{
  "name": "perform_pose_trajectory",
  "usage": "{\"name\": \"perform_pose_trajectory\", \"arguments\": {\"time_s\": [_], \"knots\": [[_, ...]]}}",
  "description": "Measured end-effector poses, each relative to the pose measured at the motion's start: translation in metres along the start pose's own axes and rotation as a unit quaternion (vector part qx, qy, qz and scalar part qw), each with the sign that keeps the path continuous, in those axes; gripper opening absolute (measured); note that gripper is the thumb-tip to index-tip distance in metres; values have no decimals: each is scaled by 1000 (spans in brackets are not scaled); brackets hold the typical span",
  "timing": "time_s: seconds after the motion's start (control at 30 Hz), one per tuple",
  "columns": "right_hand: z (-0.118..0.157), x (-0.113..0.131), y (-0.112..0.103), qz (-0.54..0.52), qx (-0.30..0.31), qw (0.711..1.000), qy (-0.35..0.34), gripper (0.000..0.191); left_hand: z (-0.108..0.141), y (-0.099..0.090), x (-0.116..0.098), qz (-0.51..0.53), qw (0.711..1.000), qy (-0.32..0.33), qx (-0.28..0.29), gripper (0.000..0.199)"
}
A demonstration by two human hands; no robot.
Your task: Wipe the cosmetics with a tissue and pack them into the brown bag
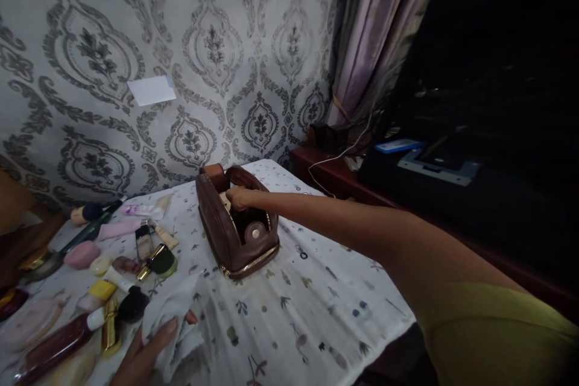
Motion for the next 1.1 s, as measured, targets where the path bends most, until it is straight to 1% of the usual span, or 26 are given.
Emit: {"name": "perform_pose_trajectory", "arguments": {"time_s": [0.13,0.2,0.3,0.37,0.4,0.43,0.47,0.5,0.53,0.57,0.6,0.63,0.67,0.7,0.73,0.77,0.8,0.83,0.87,0.9,0.93,0.97,1.0,1.03,1.07,1.1], "knots": [[14,5,-6,-17,7,1000,13,35,1,-2,-5,-16,1000,22,-4,35],[24,8,-13,-26,0,1000,14,35,1,-2,-6,-35,998,42,-8,38],[43,12,-32,-39,-20,999,7,33,-2,-3,-3,-80,995,60,-24,46],[62,14,-48,-47,-59,997,-6,28,-5,-5,0,-153,984,84,-38,46],[75,15,-55,-51,-91,994,-15,28,-8,-6,-1,-214,970,110,-40,43],[89,16,-61,-54,-132,989,-24,31,-10,-5,-2,-288,946,142,-37,40],[104,17,-61,-58,-169,983,-31,33,-12,-3,-4,-368,913,176,-26,40],[120,18,-59,-68,-214,974,-40,35,-14,-1,-6,-448,871,202,-11,44],[139,20,-57,-103,-316,941,-68,33,-16,-1,-8,-520,826,216,2,52],[158,24,-47,-132,-383,906,-121,30,-18,-4,-9,-578,786,218,11,59],[173,30,-31,-149,-408,881,-190,29,-20,-8,-13,-619,755,216,23,66],[186,36,-11,-150,-413,861,-257,29,-22,-13,-18,-642,735,216,37,70],[196,41,10,-140,-416,846,-303,29,-23,-19,-27,-647,728,221,46,73],[203,43,31,-133,-416,838,-328,28,-23,-24,-39,-638,731,234,58,74],[208,44,50,-135,-413,837,-331,26,-23,-29,-57,-616,742,256,62,71],[211,43,65,-145,-414,836,-331,23,-24,-32,-80,-588,758,279,47,65],[212,43,78,-154,-404,836,-337,21,-25,-30,-106,-556,771,308,43,58],[214,42,86,-162,-398,836,-341,21,-28,-24,-135,-526,782,332,30,50],[215,42,89,-167,-394,834,-347,22,-33,-13,-163,-512,784,349,31,45],[216,41,89,-170,-393,831,-355,23,-41,3,-190,-510,781,359,38,42],[217,40,85,-170,-395,826,-365,23,-51,23,-215,-525,764,372,54,42],[218,39,78,-169,-402,819,-373,23,-62,46,-237,-554,732,391,71,41],[218,37,69,-170,-411,813,-375,21,-77,69,-252,-603,685,400,89,39],[218,35,60,-173,-424,808,-372,19,-93,92,-261,-664,627,391,111,38],[217,33,50,-178,-438,802,-363,16,-112,112,-263,-724,567,366,141,38],[216,30,41,-186,-452,798,-353,13,-130,128,-263,-747,546,342,164,36]]}}
Point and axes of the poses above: each hand's wrist, its own z-axis away from the middle knuckle, its own y-axis out of the palm, x = y × z, the point moved 5 cm from there along -z, towards the middle knuckle, and after that the axes turned 5 degrees about -z, right-handed, at the moved point
